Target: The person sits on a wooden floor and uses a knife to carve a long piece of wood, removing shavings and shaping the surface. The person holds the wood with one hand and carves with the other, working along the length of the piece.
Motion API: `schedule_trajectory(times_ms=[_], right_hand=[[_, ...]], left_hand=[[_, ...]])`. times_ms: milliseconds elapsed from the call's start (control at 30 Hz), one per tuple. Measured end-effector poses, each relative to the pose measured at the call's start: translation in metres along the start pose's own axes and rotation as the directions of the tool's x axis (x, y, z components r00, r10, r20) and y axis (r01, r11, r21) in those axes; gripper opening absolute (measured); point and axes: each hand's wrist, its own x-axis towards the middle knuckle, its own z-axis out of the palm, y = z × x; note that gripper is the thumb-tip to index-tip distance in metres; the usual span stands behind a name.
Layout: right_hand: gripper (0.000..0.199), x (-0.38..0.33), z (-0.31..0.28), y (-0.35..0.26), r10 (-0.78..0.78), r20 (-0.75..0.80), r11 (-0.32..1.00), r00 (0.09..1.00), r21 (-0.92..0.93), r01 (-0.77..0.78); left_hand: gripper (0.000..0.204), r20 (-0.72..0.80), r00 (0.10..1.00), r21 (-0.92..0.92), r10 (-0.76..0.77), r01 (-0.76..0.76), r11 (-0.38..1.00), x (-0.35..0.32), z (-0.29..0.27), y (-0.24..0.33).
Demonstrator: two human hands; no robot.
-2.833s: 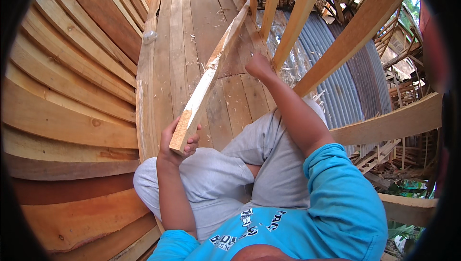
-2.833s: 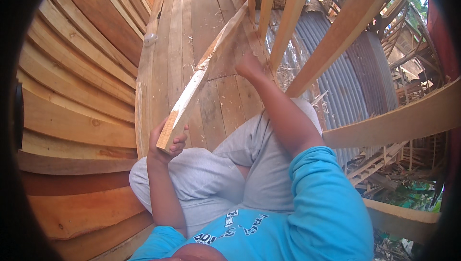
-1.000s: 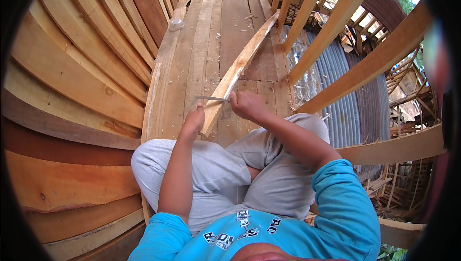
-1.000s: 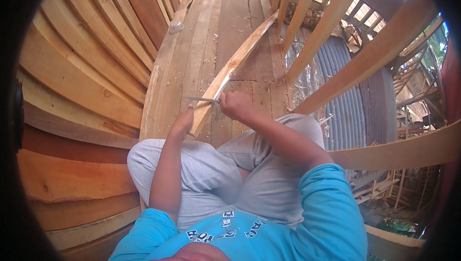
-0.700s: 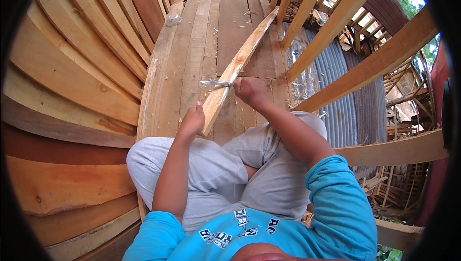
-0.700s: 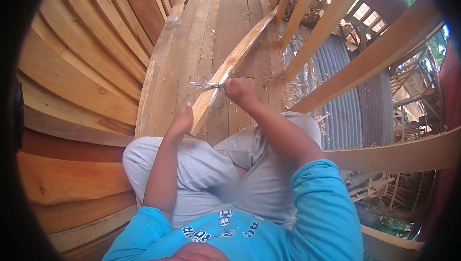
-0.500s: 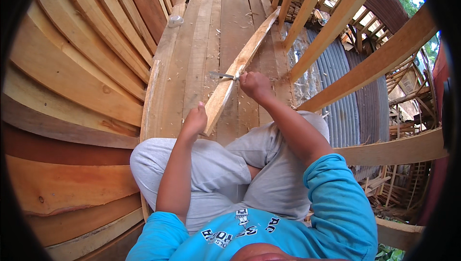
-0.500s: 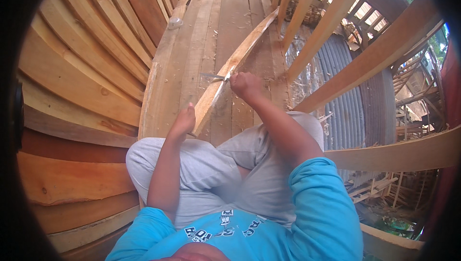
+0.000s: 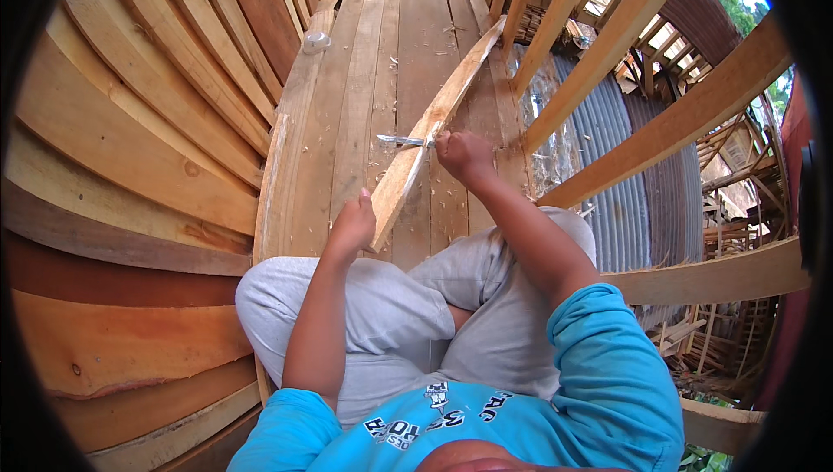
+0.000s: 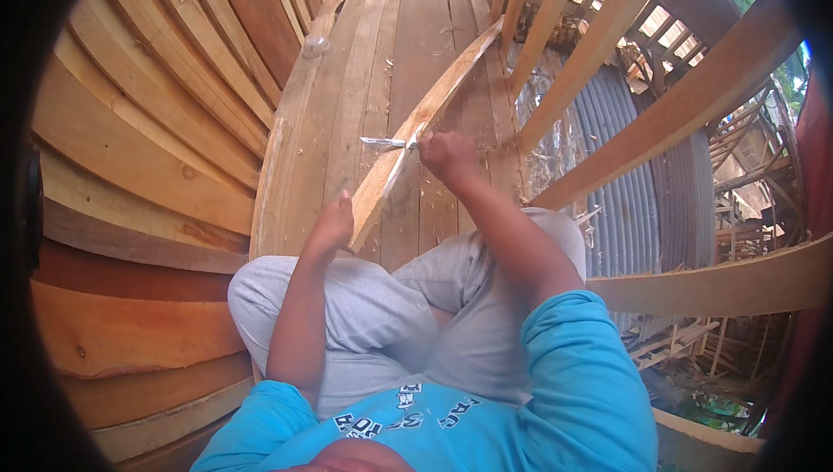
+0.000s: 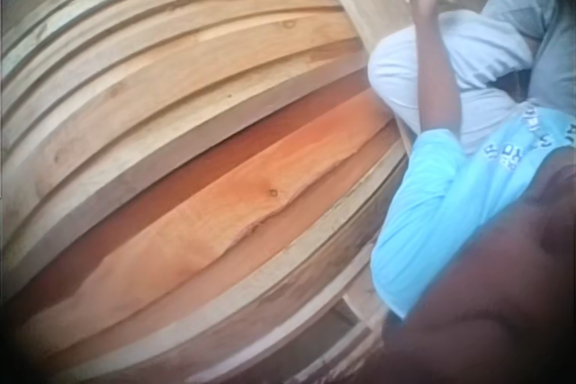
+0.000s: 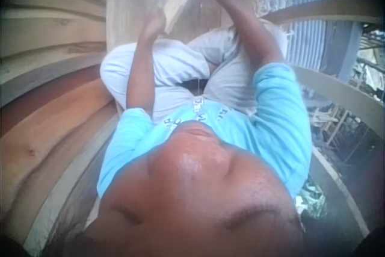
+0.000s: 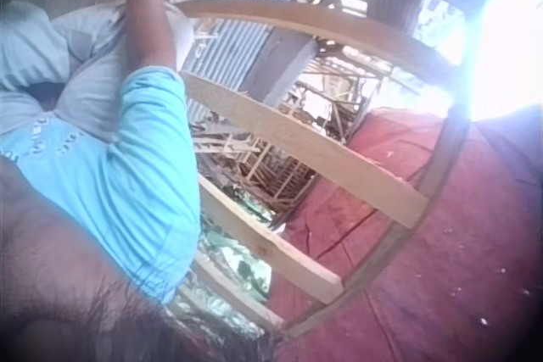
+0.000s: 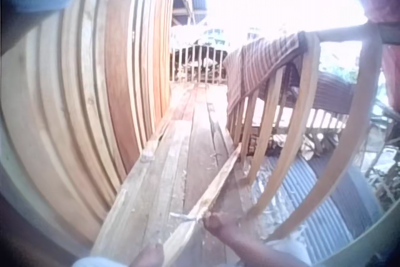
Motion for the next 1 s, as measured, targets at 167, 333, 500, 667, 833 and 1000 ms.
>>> schedule_trajectory(times_ms=[167, 333, 500, 667, 833, 1000], right_hand=[[0.050, -0.004, 0.007, 0.008, 0.011, -0.025, 1.000, 1.000, -0.027, -0.012], [0.050, 0.012, 0.004, 0.016, 0.050, -0.049, 0.993, 0.998, -0.101, -0.055], [0.053, 0.015, -0.013, 0.027, 0.124, 0.042, 0.983, 0.991, -0.145, -0.117], [0.057, 0.022, -0.033, 0.016, 0.237, 0.239, 0.943, 0.942, 0.177, -0.283], [0.032, 0.032, -0.042, 0.036, 0.040, 0.165, 0.766, 0.985, 0.628, -0.137], [0.030, 0.033, -0.048, 0.055, 0.103, 0.182, 0.861, 0.978, 0.476, -0.180]], left_hand=[[0.070, 0.035, 0.999, -0.038, 0.017, -0.015, 0.999, 0.000, 0.003, 0.001], [0.069, 0.126, 0.992, -0.163, -0.024, 0.044, 0.986, 0.011, 0.010, 0.005], [0.064, 0.202, 0.978, -0.244, -0.061, 0.110, 0.964, -0.002, 0.018, 0.020], [0.065, 0.148, 0.988, -0.338, -0.040, 0.088, 0.937, -0.002, 0.014, 0.008], [0.066, 0.176, 0.982, -0.282, -0.070, 0.119, 0.952, 0.020, 0.017, -0.016], [0.064, 0.176, 0.983, -0.303, -0.060, 0.112, 0.946, 0.017, 0.021, -0.013]])
